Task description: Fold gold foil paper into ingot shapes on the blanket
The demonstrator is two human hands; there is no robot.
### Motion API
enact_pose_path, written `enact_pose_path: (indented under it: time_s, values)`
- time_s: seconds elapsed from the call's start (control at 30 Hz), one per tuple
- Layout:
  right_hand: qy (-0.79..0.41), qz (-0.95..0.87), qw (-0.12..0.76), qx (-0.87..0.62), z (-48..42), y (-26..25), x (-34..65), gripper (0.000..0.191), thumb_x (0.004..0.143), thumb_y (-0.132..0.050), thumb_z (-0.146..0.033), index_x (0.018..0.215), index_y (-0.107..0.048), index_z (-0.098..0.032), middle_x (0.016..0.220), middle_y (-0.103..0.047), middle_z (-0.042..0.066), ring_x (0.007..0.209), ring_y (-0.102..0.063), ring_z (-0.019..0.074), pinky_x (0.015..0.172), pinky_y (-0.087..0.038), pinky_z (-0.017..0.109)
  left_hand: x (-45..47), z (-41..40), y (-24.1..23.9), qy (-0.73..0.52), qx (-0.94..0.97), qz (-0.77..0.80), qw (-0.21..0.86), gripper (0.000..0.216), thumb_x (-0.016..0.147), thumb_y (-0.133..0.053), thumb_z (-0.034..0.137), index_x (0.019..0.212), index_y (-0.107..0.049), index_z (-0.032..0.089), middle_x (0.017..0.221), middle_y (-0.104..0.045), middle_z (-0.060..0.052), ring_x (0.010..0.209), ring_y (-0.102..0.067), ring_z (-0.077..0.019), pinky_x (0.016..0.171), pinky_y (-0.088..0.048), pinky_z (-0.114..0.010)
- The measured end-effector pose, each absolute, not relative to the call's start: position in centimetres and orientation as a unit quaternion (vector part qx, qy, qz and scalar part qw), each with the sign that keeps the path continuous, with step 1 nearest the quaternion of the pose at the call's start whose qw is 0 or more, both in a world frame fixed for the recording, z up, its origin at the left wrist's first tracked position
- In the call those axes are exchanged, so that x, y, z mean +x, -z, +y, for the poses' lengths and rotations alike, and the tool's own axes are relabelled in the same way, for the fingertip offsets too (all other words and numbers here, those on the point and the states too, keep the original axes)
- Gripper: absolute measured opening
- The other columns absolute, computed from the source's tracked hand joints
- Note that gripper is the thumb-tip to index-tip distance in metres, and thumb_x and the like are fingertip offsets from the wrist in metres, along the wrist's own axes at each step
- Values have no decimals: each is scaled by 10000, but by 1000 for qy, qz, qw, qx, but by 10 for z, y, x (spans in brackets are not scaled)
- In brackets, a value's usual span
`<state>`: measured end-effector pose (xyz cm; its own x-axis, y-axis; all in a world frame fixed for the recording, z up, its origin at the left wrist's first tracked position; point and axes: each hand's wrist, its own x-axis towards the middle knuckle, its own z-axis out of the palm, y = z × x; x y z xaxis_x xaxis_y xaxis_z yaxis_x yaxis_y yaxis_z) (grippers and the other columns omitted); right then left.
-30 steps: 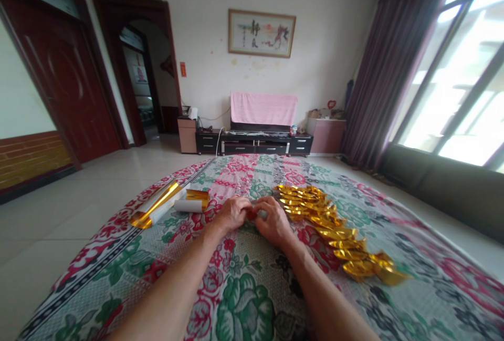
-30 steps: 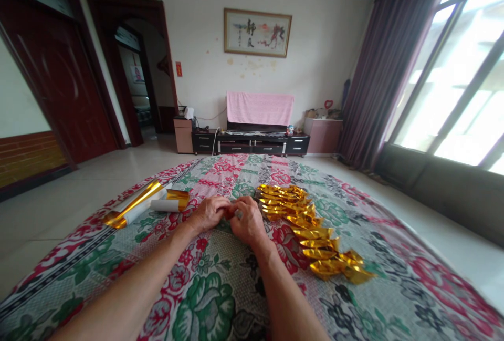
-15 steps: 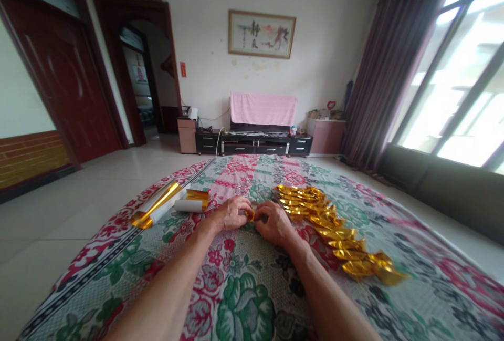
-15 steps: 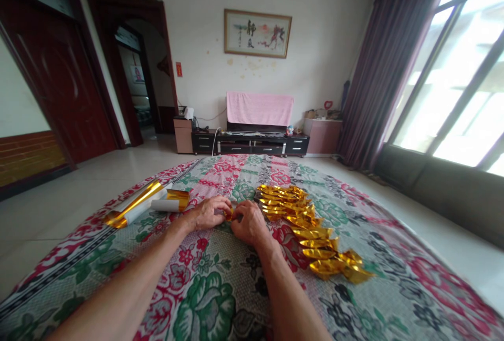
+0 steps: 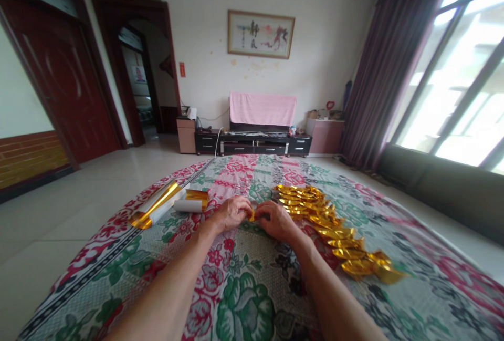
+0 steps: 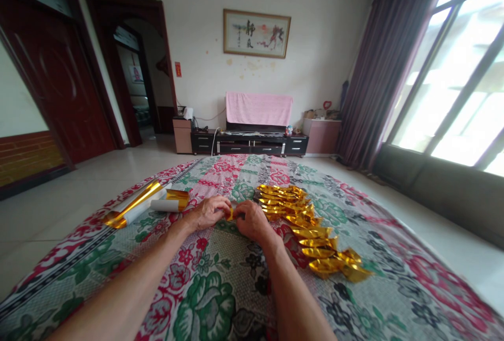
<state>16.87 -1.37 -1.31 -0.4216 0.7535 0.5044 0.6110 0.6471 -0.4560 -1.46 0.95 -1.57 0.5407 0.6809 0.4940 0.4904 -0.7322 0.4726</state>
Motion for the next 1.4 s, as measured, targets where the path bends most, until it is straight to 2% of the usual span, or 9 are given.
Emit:
enact_pose_path:
  time_s: [0.27, 0.43, 0.57, 0.9, 1.23, 1.4]
  values:
    - [-92, -844, 373, -374, -11, 14, 173, 324, 644, -469, -21, 803, -685, -204, 956, -629, 28, 899, -571, 132, 842, -421, 262, -12, 11, 20, -355, 855, 360, 116, 284, 692, -440, 43, 730, -683, 185, 916, -659, -18, 869, -590, -120, 822, -455, -237]
    - [-83, -845, 379, -368, -11, 16, 171, 329, 663, -482, -22, 815, -691, -225, 929, -637, 17, 883, -570, 132, 830, -422, 260, -10, 13, 18, -350, 856, 365, 109, 289, 690, -433, 38, 747, -679, 179, 882, -664, -21, 858, -592, -121, 816, -461, -243]
    - [-77, -847, 382, -360, -12, 17, 171, 260, 710, -503, -55, 811, -681, -217, 891, -644, 16, 842, -570, 127, 809, -418, 254, -10, 12, 17, -359, 851, 365, 116, 310, 678, -415, 20, 752, -675, 172, 855, -662, -24, 842, -594, -118, 820, -462, -241]
    - [-46, -827, 370, -421, -12, 18, 168, 179, 778, -476, -113, 815, -637, -180, 810, -628, 28, 794, -565, 135, 762, -402, 235, -11, 9, 16, -361, 845, 372, 134, 378, 605, -405, -10, 814, -666, 165, 922, -654, -28, 899, -583, -126, 859, -453, -250]
    - [-46, -812, 383, -438, -13, 18, 167, 179, 748, -480, -99, 772, -640, -178, 765, -625, 28, 742, -571, 133, 708, -413, 215, -9, 8, 16, -373, 848, 357, 120, 271, 643, -465, 16, 760, -656, 168, 932, -657, -25, 904, -584, -126, 861, -449, -255]
    - [-58, -817, 395, -417, -12, 19, 167, 248, 684, -460, -38, 725, -656, -183, 765, -640, 23, 753, -580, 132, 729, -427, 214, -10, 12, 20, -370, 855, 345, 111, 280, 663, -456, 17, 739, -671, 180, 925, -657, -18, 920, -581, -124, 860, -437, -248]
